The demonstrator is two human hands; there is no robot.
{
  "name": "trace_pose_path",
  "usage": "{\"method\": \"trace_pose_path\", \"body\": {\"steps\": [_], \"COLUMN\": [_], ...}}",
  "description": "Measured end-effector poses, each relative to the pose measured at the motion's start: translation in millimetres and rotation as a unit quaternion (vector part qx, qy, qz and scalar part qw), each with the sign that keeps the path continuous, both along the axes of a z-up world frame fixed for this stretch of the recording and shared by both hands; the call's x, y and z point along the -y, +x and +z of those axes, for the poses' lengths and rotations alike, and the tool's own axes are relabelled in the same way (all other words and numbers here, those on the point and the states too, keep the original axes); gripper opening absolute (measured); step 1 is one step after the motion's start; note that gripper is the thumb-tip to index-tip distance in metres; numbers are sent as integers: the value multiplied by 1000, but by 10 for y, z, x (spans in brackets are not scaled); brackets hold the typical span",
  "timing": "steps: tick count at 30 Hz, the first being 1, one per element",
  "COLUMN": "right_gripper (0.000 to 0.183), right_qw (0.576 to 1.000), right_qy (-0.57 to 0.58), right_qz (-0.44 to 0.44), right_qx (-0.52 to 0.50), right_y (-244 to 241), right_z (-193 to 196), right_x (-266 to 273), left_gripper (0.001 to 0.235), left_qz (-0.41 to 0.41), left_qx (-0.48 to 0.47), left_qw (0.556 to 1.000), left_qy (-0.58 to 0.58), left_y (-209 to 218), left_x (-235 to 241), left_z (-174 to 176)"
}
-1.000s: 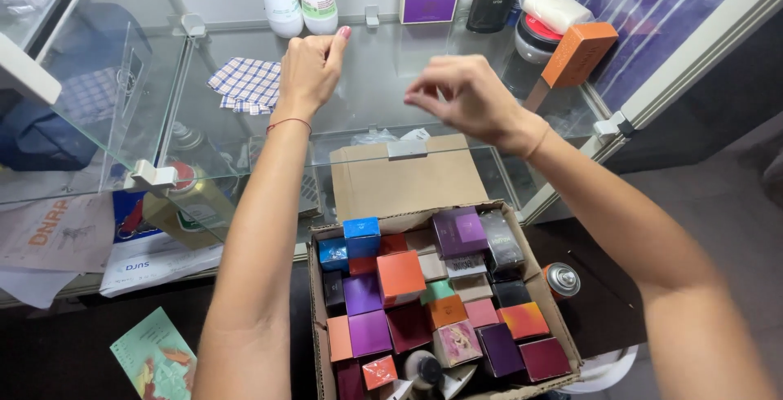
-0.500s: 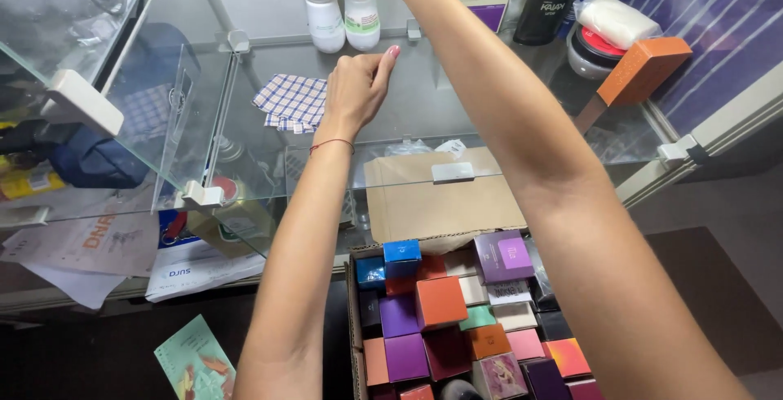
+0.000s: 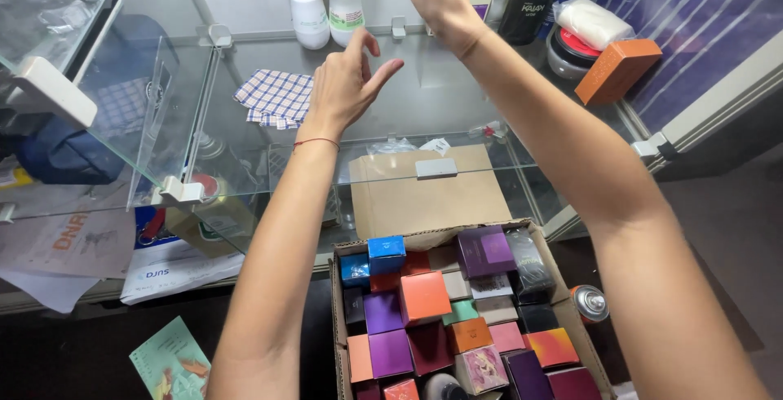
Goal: Organizing various cosmetic products like tubes, jars, and boxes from a shipping box onto glass display shelves.
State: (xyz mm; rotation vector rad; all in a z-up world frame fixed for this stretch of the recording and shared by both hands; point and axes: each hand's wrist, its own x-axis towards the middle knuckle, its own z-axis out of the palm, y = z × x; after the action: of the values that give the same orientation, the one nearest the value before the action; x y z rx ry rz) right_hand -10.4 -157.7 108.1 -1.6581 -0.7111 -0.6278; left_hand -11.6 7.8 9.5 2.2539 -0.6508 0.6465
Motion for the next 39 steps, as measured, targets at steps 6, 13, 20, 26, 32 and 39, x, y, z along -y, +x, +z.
{"method": "trace_pose_path", "body": {"steps": [6,13,20,26,32,39], "right_gripper": [49,59,60,64,64,58], "right_qw": [998,993,975,965,959,959], "right_qy": [1,9,84,87,82,85], "right_qz": [63,20,61,88,109,146], "right_qx": [-27,-114,-199,-232,-247,-229], "right_y": [-392,-266,-168,-167,-182,-205], "right_z": [-399,-864,-994,-987,-983,-955], "right_x": [696,964,926,926,914,923], "left_gripper": [95,98,79,75,65,57], "left_qz": [-40,-66,-75,-77,-70,-66], "left_qx": [-10,40,40,63,91,40], "left_qw": [999,994,991,989,986,993], "left_qy": [26,76,105,110,120,92], "left_y": [-109,-78,-57,-16,-14,-71], "left_x": [58,135,182,214,238,238], "left_z": [58,-6,35,19,-8,31]}}
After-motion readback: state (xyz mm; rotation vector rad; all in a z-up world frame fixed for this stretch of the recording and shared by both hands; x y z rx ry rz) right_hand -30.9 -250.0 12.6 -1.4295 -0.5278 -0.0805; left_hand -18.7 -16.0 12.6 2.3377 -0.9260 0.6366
